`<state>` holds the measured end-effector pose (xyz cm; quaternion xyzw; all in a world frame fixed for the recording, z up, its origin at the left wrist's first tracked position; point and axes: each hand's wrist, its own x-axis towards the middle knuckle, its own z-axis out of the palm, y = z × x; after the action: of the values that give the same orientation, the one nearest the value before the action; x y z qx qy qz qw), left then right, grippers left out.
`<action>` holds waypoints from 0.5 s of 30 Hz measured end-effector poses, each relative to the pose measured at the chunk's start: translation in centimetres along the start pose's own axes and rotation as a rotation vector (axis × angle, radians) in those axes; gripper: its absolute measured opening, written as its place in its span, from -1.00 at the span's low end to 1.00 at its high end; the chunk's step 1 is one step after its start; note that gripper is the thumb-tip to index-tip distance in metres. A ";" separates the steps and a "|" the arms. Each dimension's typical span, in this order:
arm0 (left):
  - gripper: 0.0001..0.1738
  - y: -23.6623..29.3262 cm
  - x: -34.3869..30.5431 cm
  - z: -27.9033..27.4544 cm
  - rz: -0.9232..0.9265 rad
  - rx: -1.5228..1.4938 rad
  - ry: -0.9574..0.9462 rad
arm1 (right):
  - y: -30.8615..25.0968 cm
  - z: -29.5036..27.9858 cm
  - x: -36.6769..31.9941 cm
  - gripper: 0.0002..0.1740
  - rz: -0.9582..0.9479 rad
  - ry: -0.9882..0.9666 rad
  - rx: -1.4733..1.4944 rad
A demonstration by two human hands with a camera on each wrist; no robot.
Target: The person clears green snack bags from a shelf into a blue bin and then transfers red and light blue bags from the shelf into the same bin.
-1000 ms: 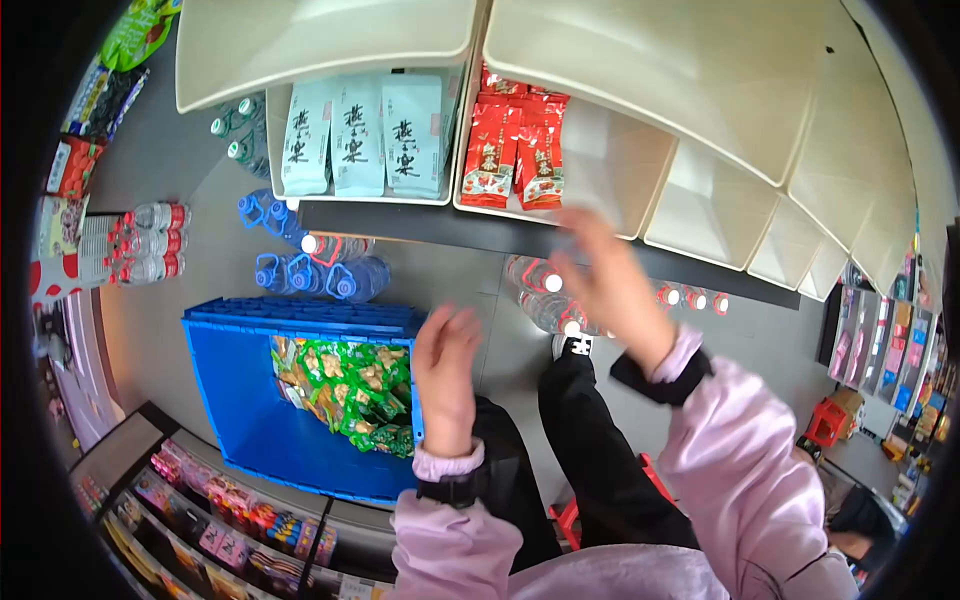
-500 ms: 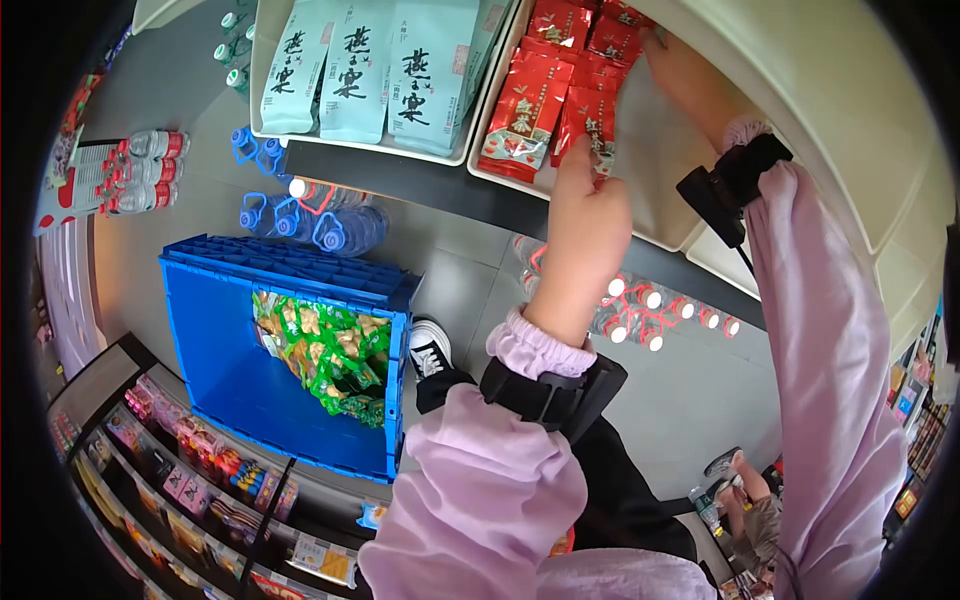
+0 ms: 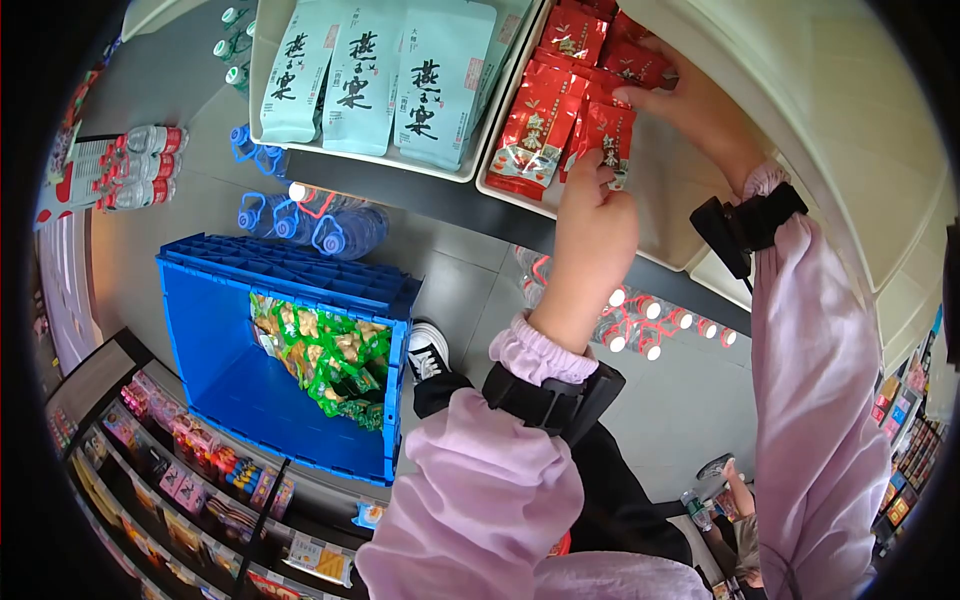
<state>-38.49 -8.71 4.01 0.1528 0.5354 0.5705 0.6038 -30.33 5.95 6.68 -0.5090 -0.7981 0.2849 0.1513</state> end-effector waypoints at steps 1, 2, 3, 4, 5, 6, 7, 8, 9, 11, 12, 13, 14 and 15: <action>-0.44 0.1 0.0 0.0 -0.003 -0.014 -0.004 | 0.0 0.1 -0.4 -0.40 0.020 -0.009 0.032; -0.44 -0.1 0.1 0.0 0.009 -0.010 0.001 | 0.9 0.2 -0.8 -0.37 -0.113 -0.038 -0.127; -0.44 -0.2 0.2 0.1 0.020 -0.007 0.006 | 1.3 0.2 -0.8 -0.37 -0.099 -0.058 -0.122; -0.44 -0.3 0.2 0.2 0.032 -0.004 0.011 | 1.7 0.3 -0.6 -0.37 -0.086 -0.077 -0.118; -0.44 -0.3 0.2 0.2 0.034 0.002 0.005 | 2.0 0.3 -0.5 -0.36 -0.072 -0.096 -0.114; -0.44 -0.3 0.2 0.2 0.035 0.007 0.001 | 1.3 0.1 -0.7 -0.37 -0.032 -0.134 -0.140; -0.44 -0.2 0.1 0.1 0.036 0.013 -0.003 | -0.4 -0.3 -0.8 -0.37 0.007 -0.172 -0.165; -0.44 0.1 0.0 0.2 0.025 -0.001 -0.001 | -1.3 -0.6 -1.1 -0.37 0.046 -0.211 -0.190; -0.44 0.3 -0.2 0.2 0.014 -0.016 0.002 | -1.3 -0.5 -1.5 -0.38 -0.005 -0.181 -0.113; -0.44 0.5 -0.3 0.2 0.006 -0.028 0.010 | -1.0 -0.2 -2.2 -0.41 -0.106 -0.121 0.041; -0.44 0.3 -0.3 0.2 0.010 -0.025 0.014 | -0.3 0.0 -2.4 -0.43 -0.172 -0.106 0.048; -0.44 0.2 -0.2 0.2 0.013 -0.022 0.018 | 0.5 0.3 -2.4 -0.46 -0.238 -0.090 0.055; -0.44 0.1 -0.2 0.2 0.017 -0.028 0.016 | 1.1 0.5 -2.4 -0.48 -0.257 -0.077 0.053; -0.43 0.1 -0.2 0.2 0.020 -0.035 0.014 | 1.5 0.7 -2.5 -0.51 -0.275 -0.063 0.052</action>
<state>-38.30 -8.77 4.24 0.1436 0.5281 0.5868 0.5968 -28.57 3.99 5.35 -0.3816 -0.8570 0.2978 0.1767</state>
